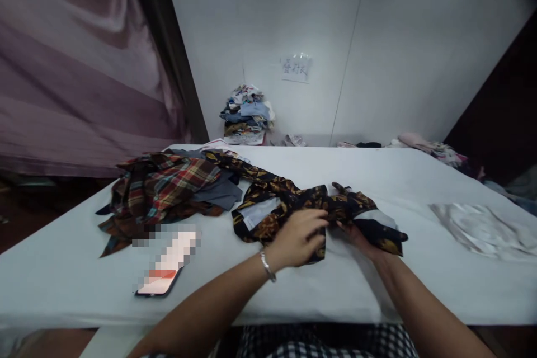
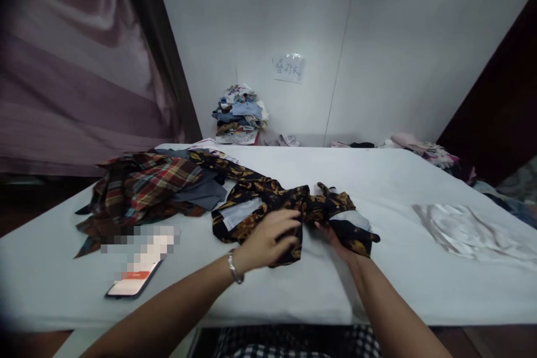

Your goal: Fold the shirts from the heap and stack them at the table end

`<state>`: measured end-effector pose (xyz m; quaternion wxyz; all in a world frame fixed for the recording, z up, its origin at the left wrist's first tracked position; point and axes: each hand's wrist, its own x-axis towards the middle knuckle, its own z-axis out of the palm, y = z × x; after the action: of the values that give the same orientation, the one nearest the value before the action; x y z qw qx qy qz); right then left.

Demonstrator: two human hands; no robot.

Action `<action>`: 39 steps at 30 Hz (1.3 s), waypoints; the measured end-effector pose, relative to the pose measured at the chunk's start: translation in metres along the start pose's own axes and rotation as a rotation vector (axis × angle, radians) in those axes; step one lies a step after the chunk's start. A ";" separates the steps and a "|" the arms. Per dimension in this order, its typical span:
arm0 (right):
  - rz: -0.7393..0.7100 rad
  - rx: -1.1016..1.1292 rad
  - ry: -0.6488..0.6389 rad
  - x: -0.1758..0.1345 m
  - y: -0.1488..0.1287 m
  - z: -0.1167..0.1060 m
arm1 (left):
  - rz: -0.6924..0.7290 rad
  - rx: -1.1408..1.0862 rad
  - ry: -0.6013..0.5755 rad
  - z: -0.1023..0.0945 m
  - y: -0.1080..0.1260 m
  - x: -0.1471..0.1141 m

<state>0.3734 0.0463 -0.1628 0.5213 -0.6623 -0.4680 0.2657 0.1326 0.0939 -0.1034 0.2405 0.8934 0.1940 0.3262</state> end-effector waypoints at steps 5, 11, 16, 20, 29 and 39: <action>0.082 0.459 -0.152 0.008 0.017 -0.042 | -0.526 0.509 0.198 -0.026 -0.078 -0.037; 0.274 0.292 -0.061 0.001 0.072 -0.109 | -0.980 0.465 0.214 -0.032 -0.116 -0.060; 0.276 0.143 0.507 0.005 0.072 -0.172 | -1.026 -0.176 0.527 -0.025 -0.106 -0.063; 0.046 -0.147 0.788 0.023 0.014 -0.156 | -0.936 -0.700 0.810 -0.017 -0.072 -0.068; -0.310 -0.369 -0.495 0.102 -0.075 0.093 | -1.006 -1.081 0.737 0.004 -0.007 -0.088; -0.143 -0.699 -0.459 0.148 -0.067 0.232 | -0.981 -1.443 0.595 0.003 0.014 -0.127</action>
<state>0.2181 0.2823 -0.1527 0.1648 -0.6886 -0.6787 0.1950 0.0468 0.0179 -0.1596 0.7909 0.2236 0.3545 0.4459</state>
